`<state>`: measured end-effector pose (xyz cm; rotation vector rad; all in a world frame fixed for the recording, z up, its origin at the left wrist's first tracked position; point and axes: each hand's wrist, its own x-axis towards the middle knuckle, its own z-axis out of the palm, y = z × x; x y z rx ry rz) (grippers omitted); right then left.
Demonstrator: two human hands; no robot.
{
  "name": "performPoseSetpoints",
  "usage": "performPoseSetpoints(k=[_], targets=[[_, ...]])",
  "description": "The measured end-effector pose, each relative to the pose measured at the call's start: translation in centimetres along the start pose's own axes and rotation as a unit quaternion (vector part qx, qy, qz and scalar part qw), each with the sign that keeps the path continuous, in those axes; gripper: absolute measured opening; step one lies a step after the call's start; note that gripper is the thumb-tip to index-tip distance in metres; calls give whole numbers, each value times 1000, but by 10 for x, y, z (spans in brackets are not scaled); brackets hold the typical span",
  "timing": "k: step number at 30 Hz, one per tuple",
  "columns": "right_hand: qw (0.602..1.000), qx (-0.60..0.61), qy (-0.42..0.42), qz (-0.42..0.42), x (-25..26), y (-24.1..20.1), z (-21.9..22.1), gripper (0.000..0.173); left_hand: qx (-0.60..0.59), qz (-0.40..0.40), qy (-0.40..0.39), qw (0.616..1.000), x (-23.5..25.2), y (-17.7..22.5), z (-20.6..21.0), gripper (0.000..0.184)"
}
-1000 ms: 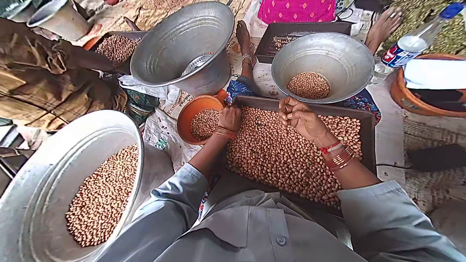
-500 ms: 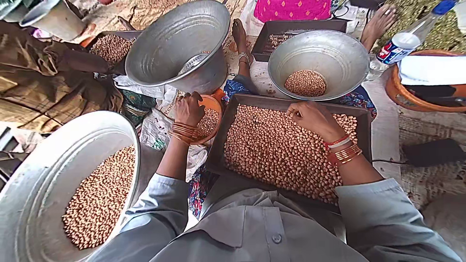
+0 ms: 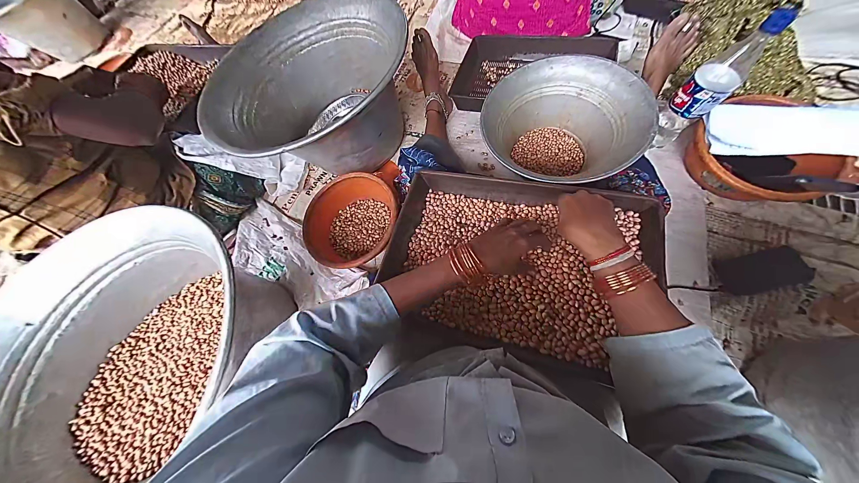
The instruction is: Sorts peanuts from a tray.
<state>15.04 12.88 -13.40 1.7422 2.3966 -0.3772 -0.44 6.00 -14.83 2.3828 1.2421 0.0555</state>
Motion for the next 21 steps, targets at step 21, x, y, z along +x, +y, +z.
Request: performPoseSetpoints(k=[21], targets=[[980, 70, 76, -172, 23, 11, 1, 12, -9, -212, 176, 961, -20, -83, -7, 18]])
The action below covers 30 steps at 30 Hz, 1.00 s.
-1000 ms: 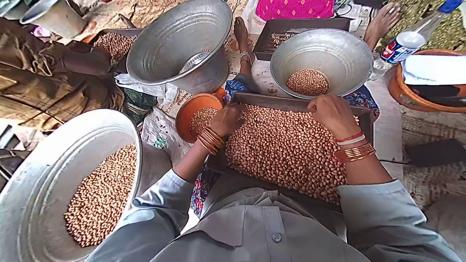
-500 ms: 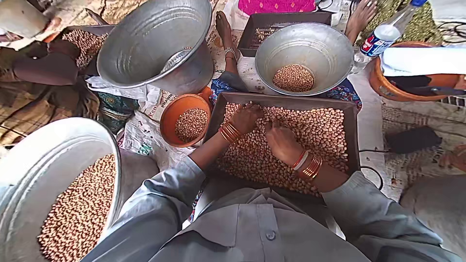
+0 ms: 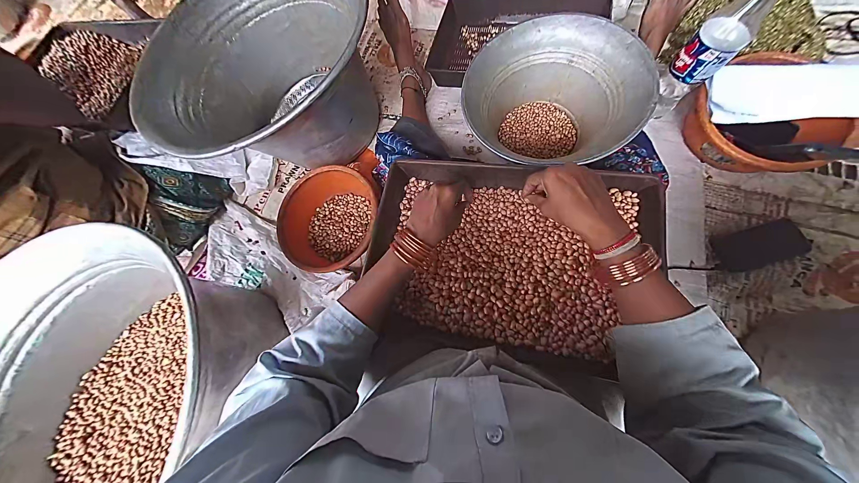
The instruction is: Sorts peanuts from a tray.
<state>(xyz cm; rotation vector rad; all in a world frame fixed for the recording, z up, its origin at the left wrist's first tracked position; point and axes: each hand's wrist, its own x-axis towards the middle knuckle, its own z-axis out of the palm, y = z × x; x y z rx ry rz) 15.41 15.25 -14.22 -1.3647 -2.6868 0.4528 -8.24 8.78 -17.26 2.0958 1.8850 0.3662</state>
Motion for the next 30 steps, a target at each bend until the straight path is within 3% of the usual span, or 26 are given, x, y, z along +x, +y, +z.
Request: performPoseSetpoints(k=[9, 22, 26, 28, 30], targets=[[997, -71, -33, -11, 12, 5, 25, 11, -5, -10, 34, 999, -3, -20, -5, 21], [992, -101, -71, 6, 7, 0, 26, 7, 25, 33, -29, 999, -2, -5, 15, 15], [999, 40, -24, 6, 11, 12, 19, 13, -117, -38, 7, 992, 0, -14, 2, 19], [992, 127, 26, 1, 13, 17, 13, 14, -171, -47, 36, 983, 1, -15, 2, 21], [987, 159, 23, -19, 12, 19, 6, 12, -164, -29, 34, 985, 1, -6, 7, 24]])
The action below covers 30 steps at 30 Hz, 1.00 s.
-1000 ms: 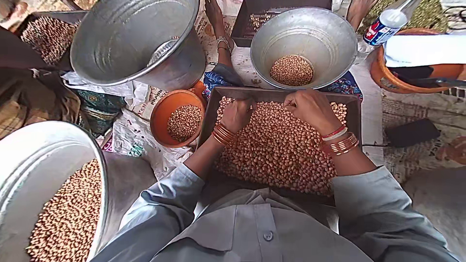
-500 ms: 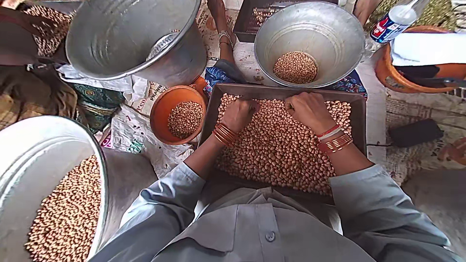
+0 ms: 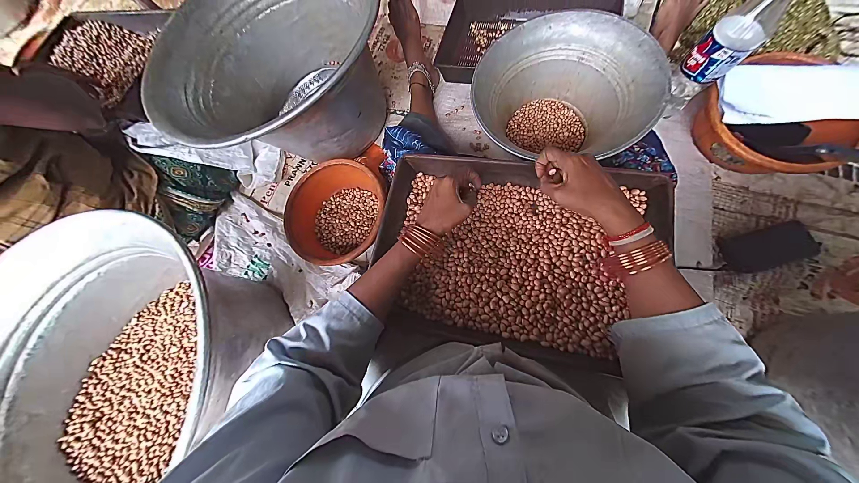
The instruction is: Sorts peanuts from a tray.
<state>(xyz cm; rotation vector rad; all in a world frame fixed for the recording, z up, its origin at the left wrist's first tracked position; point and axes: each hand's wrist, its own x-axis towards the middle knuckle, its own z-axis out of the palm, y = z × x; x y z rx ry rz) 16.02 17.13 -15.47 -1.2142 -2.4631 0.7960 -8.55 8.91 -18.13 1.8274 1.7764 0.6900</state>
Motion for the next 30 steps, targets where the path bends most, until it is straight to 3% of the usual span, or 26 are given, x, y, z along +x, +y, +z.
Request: performPoseSetpoints(k=[6, 22, 26, 28, 30], targets=[[975, -119, -186, -28, -5, 7, -2, 6, 86, 75, -57, 992, -3, 10, 33, 23], [947, -189, -254, -47, -8, -11, 11, 10, 92, 99, -69, 988, -2, 8, 39, 21], [981, -53, -168, -81, -3, -1, 4, 11, -79, 5, -39, 996, 5, 0, 18, 17], [992, 29, -77, -100, -2, 2, 1, 7, -156, -28, -69, 985, 5, -7, 2, 24], [993, 69, -27, -95, 0, 3, 1, 5, -126, -23, -134, 983, -2, -4, -9, 27]])
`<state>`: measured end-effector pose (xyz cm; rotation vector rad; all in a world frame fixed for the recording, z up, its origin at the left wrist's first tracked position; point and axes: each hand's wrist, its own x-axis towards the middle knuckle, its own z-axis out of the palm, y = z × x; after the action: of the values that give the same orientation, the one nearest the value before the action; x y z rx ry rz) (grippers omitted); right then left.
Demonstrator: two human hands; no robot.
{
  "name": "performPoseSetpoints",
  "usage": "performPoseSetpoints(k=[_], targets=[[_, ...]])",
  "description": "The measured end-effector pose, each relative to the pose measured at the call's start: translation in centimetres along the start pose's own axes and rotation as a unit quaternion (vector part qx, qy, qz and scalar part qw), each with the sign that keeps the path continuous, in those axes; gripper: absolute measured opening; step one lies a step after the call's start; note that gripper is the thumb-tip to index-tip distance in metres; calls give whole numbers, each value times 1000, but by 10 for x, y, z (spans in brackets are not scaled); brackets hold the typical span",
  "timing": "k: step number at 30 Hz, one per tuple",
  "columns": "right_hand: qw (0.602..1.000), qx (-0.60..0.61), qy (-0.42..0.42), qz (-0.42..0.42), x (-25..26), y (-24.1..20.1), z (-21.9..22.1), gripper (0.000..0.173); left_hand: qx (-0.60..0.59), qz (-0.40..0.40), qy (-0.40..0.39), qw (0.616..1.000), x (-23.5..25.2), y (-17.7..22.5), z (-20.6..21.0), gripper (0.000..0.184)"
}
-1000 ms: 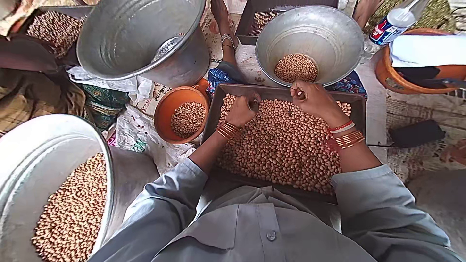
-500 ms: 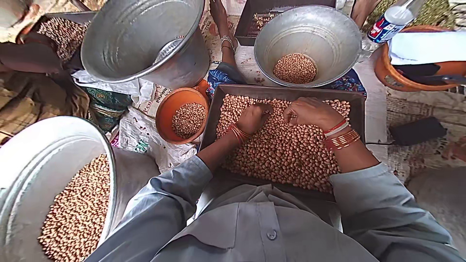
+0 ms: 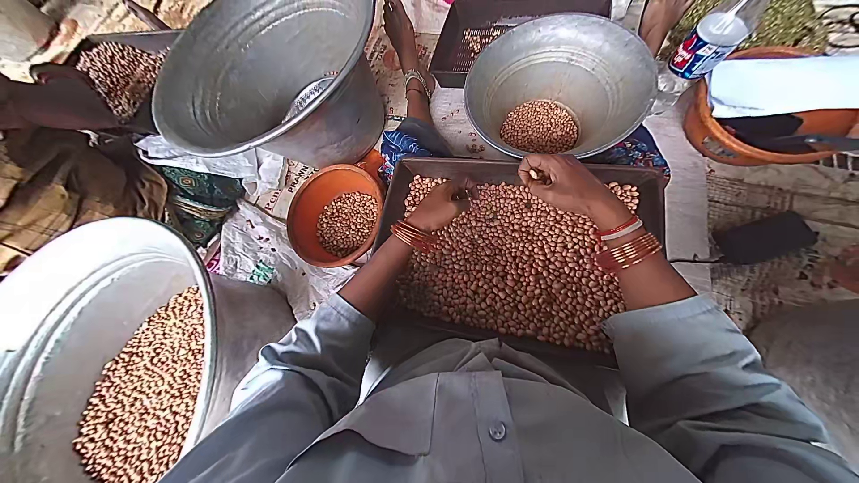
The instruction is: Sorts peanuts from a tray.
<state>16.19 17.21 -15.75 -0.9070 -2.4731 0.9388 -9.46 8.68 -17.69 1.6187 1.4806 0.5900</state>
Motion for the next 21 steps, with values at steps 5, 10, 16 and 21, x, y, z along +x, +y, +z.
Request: performPoseSetpoints(k=[5, 10, 16, 21], targets=[[996, -57, -69, 28, 1, 0, 5, 16, 208, 5, -98, 973, -25, 21, 19, 16], [974, -180, -125, 56, 0, -6, 11, 12, 252, 15, -96, 963, -26, 17, 26, 16], [951, -263, -154, 55, -5, -15, 15, 12, -94, 12, -56, 994, -24, 12, 6, 11], [949, -279, -141, 32, -4, -16, 22, 6, -205, -46, -199, 957, -27, 31, 37, 33]])
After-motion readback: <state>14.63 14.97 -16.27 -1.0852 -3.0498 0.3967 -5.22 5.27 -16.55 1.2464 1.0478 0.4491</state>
